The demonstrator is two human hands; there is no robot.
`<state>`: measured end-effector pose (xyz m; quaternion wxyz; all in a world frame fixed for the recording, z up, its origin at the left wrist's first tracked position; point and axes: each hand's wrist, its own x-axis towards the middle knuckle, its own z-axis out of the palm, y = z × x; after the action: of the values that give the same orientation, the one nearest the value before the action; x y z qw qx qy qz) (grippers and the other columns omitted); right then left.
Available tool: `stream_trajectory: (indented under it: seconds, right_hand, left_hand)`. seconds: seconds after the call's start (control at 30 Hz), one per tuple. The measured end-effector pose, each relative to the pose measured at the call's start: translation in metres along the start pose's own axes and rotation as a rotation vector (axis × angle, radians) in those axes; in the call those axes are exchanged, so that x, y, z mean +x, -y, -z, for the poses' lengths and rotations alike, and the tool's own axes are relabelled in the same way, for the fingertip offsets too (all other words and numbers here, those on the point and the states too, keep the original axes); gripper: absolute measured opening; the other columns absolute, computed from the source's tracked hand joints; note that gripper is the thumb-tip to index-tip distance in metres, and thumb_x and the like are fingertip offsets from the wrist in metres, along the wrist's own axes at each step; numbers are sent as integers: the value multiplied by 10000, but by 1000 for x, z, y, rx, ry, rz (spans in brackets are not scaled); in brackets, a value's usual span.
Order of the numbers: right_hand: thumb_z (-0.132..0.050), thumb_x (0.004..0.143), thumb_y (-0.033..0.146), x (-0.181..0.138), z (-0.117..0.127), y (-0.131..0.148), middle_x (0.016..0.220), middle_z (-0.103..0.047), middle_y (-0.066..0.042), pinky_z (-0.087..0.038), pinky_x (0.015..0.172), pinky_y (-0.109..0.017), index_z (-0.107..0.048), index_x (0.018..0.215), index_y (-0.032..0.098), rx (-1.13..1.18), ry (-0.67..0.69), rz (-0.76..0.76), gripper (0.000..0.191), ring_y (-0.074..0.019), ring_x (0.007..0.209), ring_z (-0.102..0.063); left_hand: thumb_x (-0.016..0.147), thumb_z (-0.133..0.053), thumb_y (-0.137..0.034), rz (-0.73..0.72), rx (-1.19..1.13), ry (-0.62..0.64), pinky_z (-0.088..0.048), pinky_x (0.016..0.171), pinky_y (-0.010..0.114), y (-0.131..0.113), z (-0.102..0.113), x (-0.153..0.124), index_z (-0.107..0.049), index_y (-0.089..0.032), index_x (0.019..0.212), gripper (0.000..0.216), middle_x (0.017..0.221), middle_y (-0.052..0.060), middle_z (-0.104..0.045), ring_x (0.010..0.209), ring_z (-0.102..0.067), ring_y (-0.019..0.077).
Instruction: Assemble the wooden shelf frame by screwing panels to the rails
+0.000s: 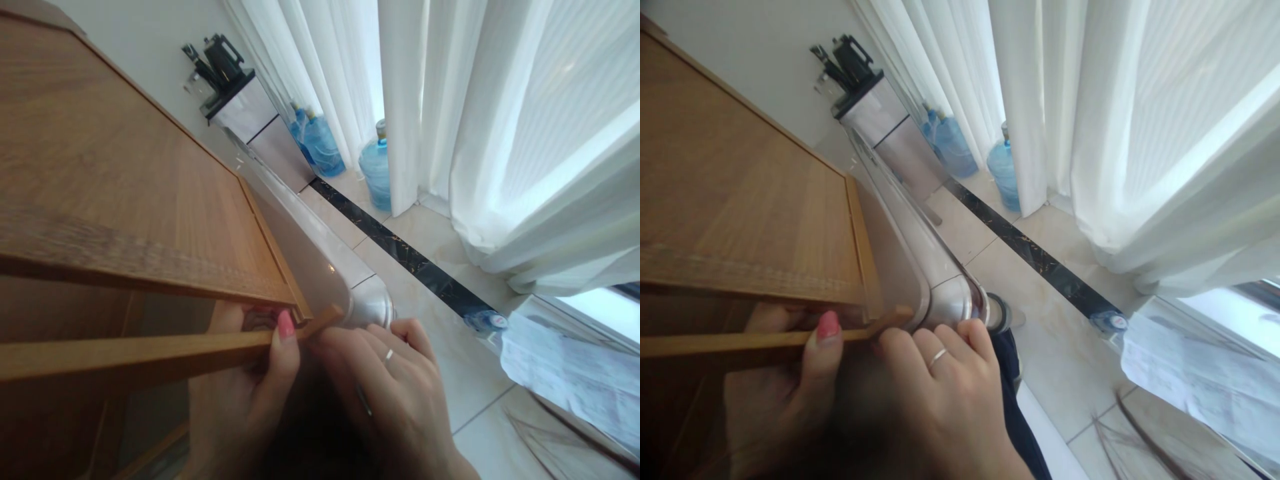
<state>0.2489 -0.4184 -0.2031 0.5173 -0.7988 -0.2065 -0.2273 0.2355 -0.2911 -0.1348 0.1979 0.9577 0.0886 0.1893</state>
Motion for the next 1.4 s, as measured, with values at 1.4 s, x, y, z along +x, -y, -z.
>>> stream_trajectory:
  seconds: [1.4]
  right_hand:
    - [-468, 1006, 385, 22, 29, -2, 645, -645, 37, -255, 682, -294, -607, 791, 199, -185, 245, 39, 316, -106, 559, -550]
  left_hand:
    - [740, -597, -256, -33, -191, 217, -544, 750, 334, 11, -2, -1, -638, -209, 856, 132, 853, 44, -670, 829, -671, 216]
